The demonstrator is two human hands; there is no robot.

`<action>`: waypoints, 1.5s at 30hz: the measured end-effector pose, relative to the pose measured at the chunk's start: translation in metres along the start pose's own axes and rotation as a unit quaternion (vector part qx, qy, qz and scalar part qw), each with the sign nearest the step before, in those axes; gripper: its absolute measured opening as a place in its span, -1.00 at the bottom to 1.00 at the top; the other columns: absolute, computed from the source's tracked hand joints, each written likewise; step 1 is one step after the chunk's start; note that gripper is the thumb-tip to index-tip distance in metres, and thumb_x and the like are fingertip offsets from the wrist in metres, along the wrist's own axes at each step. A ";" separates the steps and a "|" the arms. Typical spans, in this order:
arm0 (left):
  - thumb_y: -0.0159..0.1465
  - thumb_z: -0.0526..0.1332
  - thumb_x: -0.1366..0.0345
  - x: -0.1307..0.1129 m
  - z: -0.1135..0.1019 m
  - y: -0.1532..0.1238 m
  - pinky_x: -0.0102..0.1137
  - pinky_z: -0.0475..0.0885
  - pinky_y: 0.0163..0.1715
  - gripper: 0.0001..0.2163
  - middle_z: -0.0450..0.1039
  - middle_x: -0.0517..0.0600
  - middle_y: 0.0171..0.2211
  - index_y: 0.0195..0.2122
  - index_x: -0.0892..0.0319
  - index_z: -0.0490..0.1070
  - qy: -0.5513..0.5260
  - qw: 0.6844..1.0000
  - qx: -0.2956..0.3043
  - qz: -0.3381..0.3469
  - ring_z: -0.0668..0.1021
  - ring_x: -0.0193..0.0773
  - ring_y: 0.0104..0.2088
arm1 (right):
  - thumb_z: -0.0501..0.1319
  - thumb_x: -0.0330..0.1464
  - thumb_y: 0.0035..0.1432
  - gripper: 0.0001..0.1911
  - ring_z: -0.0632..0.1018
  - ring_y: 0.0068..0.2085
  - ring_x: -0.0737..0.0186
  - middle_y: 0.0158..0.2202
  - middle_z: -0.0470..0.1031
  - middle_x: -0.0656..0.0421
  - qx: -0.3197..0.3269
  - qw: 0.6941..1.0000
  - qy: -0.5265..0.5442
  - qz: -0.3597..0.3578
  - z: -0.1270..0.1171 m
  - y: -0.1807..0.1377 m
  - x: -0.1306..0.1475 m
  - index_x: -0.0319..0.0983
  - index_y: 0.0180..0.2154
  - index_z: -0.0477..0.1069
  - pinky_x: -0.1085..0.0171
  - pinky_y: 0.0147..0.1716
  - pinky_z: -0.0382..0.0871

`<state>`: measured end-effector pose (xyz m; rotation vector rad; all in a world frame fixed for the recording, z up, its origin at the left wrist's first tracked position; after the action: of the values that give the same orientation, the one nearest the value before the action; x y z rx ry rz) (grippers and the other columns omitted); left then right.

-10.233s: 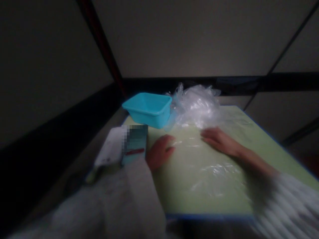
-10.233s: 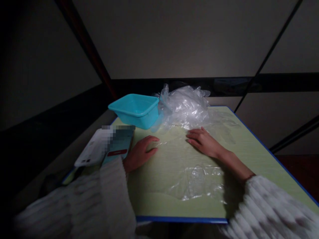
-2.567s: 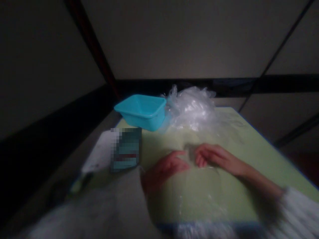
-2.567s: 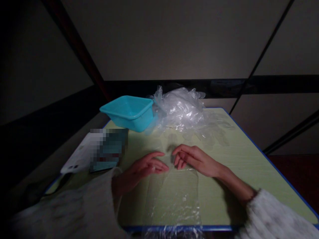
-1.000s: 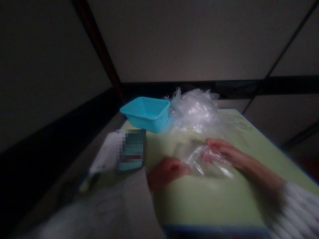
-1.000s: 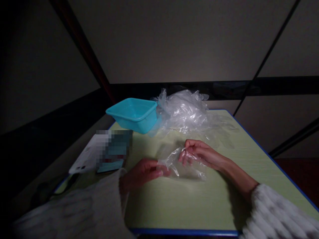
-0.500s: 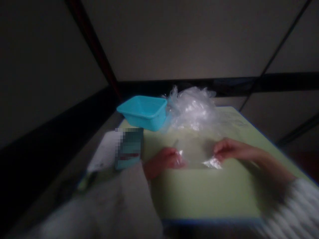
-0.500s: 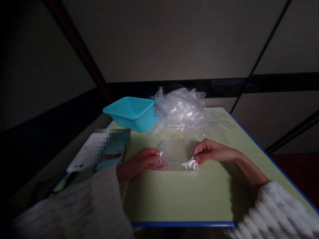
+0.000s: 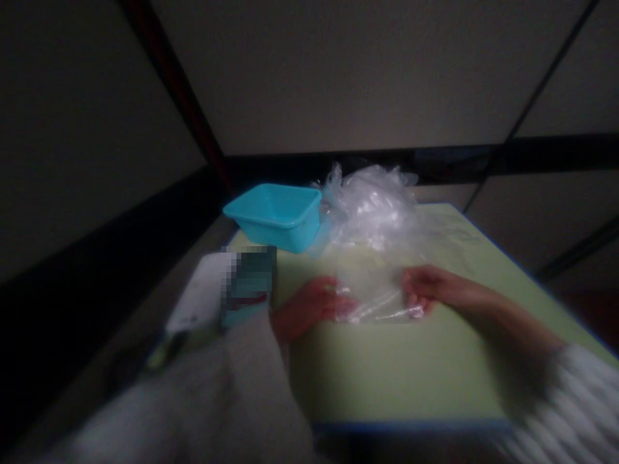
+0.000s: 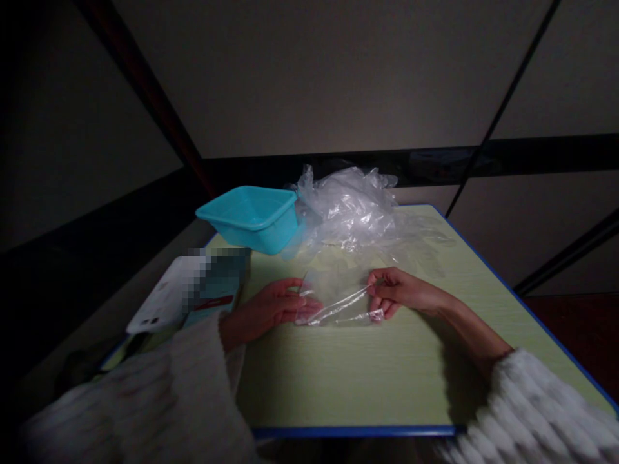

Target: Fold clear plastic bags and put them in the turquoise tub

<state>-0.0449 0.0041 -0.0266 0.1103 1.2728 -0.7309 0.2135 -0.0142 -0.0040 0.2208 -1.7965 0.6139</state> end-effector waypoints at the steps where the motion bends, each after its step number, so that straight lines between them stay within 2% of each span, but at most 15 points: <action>1: 0.03 0.40 0.33 -0.001 -0.001 -0.001 -0.22 0.46 -0.11 -0.53 0.57 0.06 -0.28 -0.11 0.19 0.20 0.007 1.000 -0.014 0.015 0.61 -0.10 -0.19 | 0.27 -0.06 0.03 -0.60 0.56 -0.49 0.28 -0.50 0.51 0.18 -0.006 1.000 0.008 -0.003 0.000 0.000 0.000 -0.24 -0.33 0.25 0.33 -0.54 0.43; 5: 0.02 0.39 0.33 -0.010 -0.005 -0.007 -0.33 0.49 -0.27 -0.45 0.54 -0.05 -0.37 -0.04 0.16 0.12 0.075 0.989 -0.091 0.094 0.62 -0.19 -0.31 | 0.38 -0.15 -0.12 -0.44 0.55 -0.48 0.28 -0.47 0.51 0.22 -0.034 0.999 0.037 -0.001 -0.001 -0.004 0.004 -0.22 -0.17 0.16 0.32 -0.52 0.43; 8: -0.01 0.36 0.38 -0.014 -0.006 -0.009 -0.45 0.45 -0.42 -0.45 0.49 -0.13 -0.39 -0.05 0.14 0.10 0.124 0.978 -0.105 0.129 0.60 -0.31 -0.44 | 0.38 -0.22 -0.12 -0.39 0.55 -0.47 0.28 -0.46 0.52 0.22 -0.048 0.998 0.045 0.002 -0.003 -0.006 0.006 -0.20 -0.11 0.10 0.31 -0.50 0.43; 12: -0.04 0.33 0.43 -0.013 -0.004 -0.012 -0.54 0.38 -0.55 -0.39 0.42 -0.14 -0.34 -0.02 0.12 0.03 0.153 0.975 -0.093 0.135 0.56 -0.38 -0.52 | 0.36 -0.24 -0.08 -0.36 0.58 -0.42 0.24 -0.41 0.53 0.19 -0.039 0.998 0.051 0.002 -0.005 -0.006 0.006 -0.19 -0.05 0.06 0.30 -0.48 0.43; 18: -0.12 0.38 0.49 -0.009 0.001 -0.018 -0.59 0.34 -0.60 -0.22 0.35 -0.16 -0.29 0.08 0.06 -0.02 0.203 0.967 -0.091 0.124 0.53 -0.45 -0.55 | 0.40 -0.29 -0.14 -0.29 0.55 -0.45 0.27 -0.45 0.50 0.25 -0.020 0.999 0.047 0.007 -0.002 -0.006 0.009 -0.18 -0.02 0.06 0.32 -0.50 0.41; 25: -0.10 0.32 0.49 -0.010 0.005 -0.016 -0.62 0.30 -0.66 -0.25 0.30 -0.24 -0.38 0.09 0.07 -0.03 0.214 0.961 -0.122 0.124 0.50 -0.48 -0.63 | 0.40 -0.27 -0.14 -0.31 0.53 -0.52 0.30 -0.47 0.47 0.27 -0.035 0.998 0.043 0.011 -0.002 0.001 -0.004 -0.16 -0.04 0.06 0.32 -0.56 0.40; 27: -0.10 0.31 0.49 -0.010 0.006 -0.015 -0.62 0.31 -0.66 -0.27 0.28 -0.25 -0.38 0.07 0.07 -0.01 0.218 0.959 -0.132 0.123 0.50 -0.48 -0.63 | 0.37 -0.23 -0.09 -0.34 0.52 -0.54 0.29 -0.46 0.47 0.26 -0.048 0.999 0.017 -0.002 -0.002 0.001 -0.007 -0.16 -0.02 0.07 0.33 -0.59 0.38; 29: -0.11 0.30 0.50 -0.010 0.006 -0.014 -0.61 0.32 -0.66 -0.29 0.27 -0.25 -0.39 0.05 0.08 0.01 0.216 0.958 -0.139 0.128 0.49 -0.49 -0.63 | 0.32 -0.20 -0.02 -0.41 0.51 -0.55 0.28 -0.45 0.46 0.24 -0.093 0.992 -0.066 -0.050 -0.002 -0.002 -0.002 -0.17 -0.01 0.12 0.31 -0.60 0.37; 32: -0.12 0.30 0.51 -0.009 0.007 -0.012 -0.59 0.34 -0.65 -0.30 0.26 -0.26 -0.40 0.03 0.08 0.01 0.202 0.960 -0.137 0.135 0.49 -0.48 -0.63 | 0.26 -0.23 0.08 -0.60 0.55 -0.42 0.19 -0.35 0.49 0.13 -0.178 0.950 -0.214 -0.142 0.005 -0.015 0.019 -0.19 -0.05 0.26 0.22 -0.46 0.44; 33: -0.12 0.29 0.51 -0.009 0.008 -0.012 -0.58 0.35 -0.64 -0.31 0.26 -0.26 -0.40 0.03 0.09 0.01 0.198 0.961 -0.136 0.134 0.49 -0.48 -0.63 | 0.24 -0.25 0.12 -0.69 0.56 -0.32 0.14 -0.28 0.51 0.09 -0.176 0.943 -0.233 -0.161 0.011 -0.019 0.027 -0.18 -0.09 0.33 0.19 -0.36 0.46; 34: -0.11 0.29 0.52 -0.008 0.008 -0.011 -0.58 0.36 -0.64 -0.31 0.26 -0.26 -0.40 0.03 0.09 0.01 0.196 0.962 -0.137 0.133 0.49 -0.48 -0.63 | 0.20 -0.26 0.18 -0.72 0.55 -0.18 0.10 -0.15 0.51 0.06 -0.130 0.927 -0.284 -0.209 0.020 -0.022 0.034 -0.17 -0.07 0.36 0.16 -0.23 0.45; 36: -0.12 0.28 0.53 -0.008 0.008 -0.011 -0.58 0.36 -0.64 -0.32 0.25 -0.26 -0.40 0.03 0.09 0.02 0.199 0.961 -0.141 0.132 0.48 -0.49 -0.64 | 0.17 -0.28 0.21 -0.60 0.41 0.10 0.04 0.10 0.39 0.05 -0.016 0.885 -0.354 -0.303 0.042 -0.027 0.043 -0.14 0.08 0.31 0.06 0.07 0.29; 39: -0.12 0.27 0.54 -0.008 0.008 -0.011 -0.59 0.35 -0.65 -0.33 0.25 -0.27 -0.41 0.01 0.10 0.03 0.208 0.958 -0.145 0.133 0.47 -0.50 -0.64 | 0.15 -0.25 0.23 -0.51 0.17 0.27 0.06 0.23 0.24 0.09 0.087 0.839 -0.413 -0.343 0.062 -0.024 0.040 -0.15 0.18 0.22 -0.01 0.23 0.02; 42: -0.10 0.26 0.52 -0.010 0.008 -0.012 -0.59 0.35 -0.65 -0.36 0.25 -0.27 -0.42 0.00 0.10 0.03 0.210 0.958 -0.145 0.133 0.47 -0.49 -0.64 | 0.13 -0.24 0.24 -0.55 0.14 0.28 0.04 0.24 0.22 0.07 0.100 0.833 -0.425 -0.341 0.065 -0.020 0.035 -0.17 0.14 0.27 -0.05 0.24 -0.04; 45: -0.04 0.25 0.47 -0.013 0.008 -0.014 -0.58 0.36 -0.67 -0.42 0.27 -0.26 -0.43 -0.01 0.10 0.04 0.205 0.956 -0.154 0.140 0.48 -0.48 -0.64 | 0.07 -0.26 0.28 -0.67 0.38 0.12 0.06 0.10 0.40 0.05 0.000 0.876 -0.378 -0.300 0.049 -0.020 0.038 -0.18 0.04 0.35 0.03 0.08 0.24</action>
<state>-0.0469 -0.0049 -0.0083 0.1917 1.7108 -0.2625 0.1699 -0.0503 0.0284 1.0965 -2.2950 0.0551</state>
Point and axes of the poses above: each hand's wrist, its own y-axis towards the middle knuckle, its own z-axis out of the palm, x = y × z, the point moved 3 cm from there along y, towards the middle knuckle
